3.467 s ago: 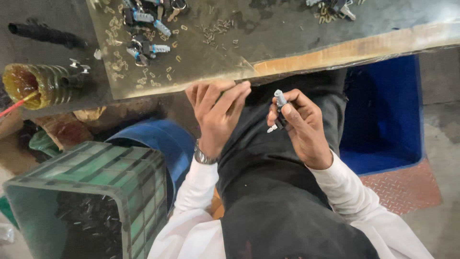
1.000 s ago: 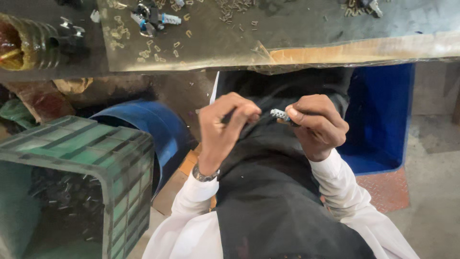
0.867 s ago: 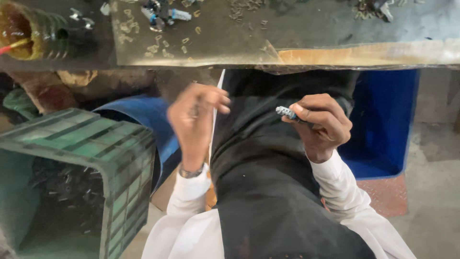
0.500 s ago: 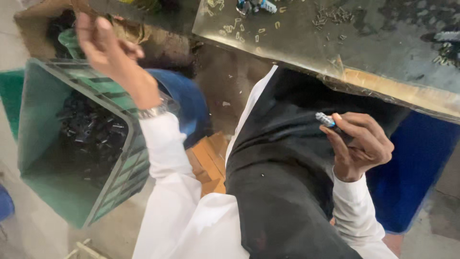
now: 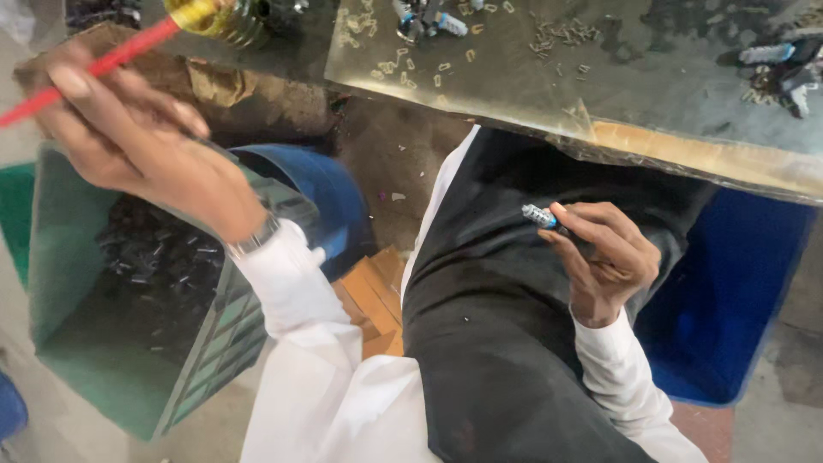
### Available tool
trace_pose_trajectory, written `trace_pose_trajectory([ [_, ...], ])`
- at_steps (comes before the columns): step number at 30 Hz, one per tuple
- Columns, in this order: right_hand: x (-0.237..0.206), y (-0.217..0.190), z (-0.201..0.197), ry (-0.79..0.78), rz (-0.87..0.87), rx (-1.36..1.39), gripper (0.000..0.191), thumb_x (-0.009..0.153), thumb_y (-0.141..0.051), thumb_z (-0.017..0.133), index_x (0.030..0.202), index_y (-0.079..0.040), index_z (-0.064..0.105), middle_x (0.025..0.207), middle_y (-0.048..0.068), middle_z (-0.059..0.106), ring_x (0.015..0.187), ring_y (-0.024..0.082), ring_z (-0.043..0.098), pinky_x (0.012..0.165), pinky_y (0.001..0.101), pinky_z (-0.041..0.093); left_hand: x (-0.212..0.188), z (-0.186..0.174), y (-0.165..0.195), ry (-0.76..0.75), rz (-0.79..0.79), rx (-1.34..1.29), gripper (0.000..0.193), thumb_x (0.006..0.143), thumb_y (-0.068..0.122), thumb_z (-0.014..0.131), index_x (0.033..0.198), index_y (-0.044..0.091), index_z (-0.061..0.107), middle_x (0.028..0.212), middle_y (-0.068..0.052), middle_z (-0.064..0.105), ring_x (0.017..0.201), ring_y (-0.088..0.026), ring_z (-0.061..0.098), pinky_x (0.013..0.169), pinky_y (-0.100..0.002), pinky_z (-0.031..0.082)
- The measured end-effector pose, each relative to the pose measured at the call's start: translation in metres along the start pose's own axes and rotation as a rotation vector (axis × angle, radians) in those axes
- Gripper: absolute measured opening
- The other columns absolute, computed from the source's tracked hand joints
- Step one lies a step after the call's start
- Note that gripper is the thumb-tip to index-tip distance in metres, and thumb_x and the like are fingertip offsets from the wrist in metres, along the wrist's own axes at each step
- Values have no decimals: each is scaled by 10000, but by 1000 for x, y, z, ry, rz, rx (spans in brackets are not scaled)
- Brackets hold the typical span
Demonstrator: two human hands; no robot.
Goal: The person sits at a workbench and repeatedly picks up small metal components, uses a red-handled brush to apply a yellow substance from a jar onto the parts, presses parts together by hand, and sets finished assemblies on the table.
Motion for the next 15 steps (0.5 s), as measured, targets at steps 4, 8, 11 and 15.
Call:
trace_pose_trajectory([
  [4,4,-1,-1,-22,6,53,263,903,58,801,1154,37,727,1084,166,710,934,201,711,772,259,602,-60,33,12,25,-317,-284,340,1135,337,619,1141,2,565,798,-73,532,484,-109,406,421,-231,302],
  [8,7,-7,-9,-38,-74,-71,323,857,53,854,1153,22,729,1088,157,725,924,214,710,774,281,566,-120,71,13,-81,-550,-421,328,1176,306,611,1090,0,531,798,-42,499,600,-105,442,459,-240,336],
  [11,6,-9,-16,-5,-96,-111,347,835,54,876,1145,3,731,1087,146,725,935,215,699,767,283,565,-156,92,13,-227,-654,-482,310,1149,304,627,1073,18,535,785,-57,543,542,-122,480,450,-240,372],
  [15,3,-12,-26,57,-122,-162,352,843,62,889,1149,-11,731,1093,140,722,947,206,708,770,274,570,-182,106,15,-331,-669,-512,291,1126,280,653,1105,12,542,804,-73,567,555,-128,498,468,-244,396],
])
Point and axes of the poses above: each hand's wrist, its own x-axis towards the middle knuckle, its own z-axis out of the palm, y = z × x, the point moved 8 cm from there along x, towards the middle knuckle
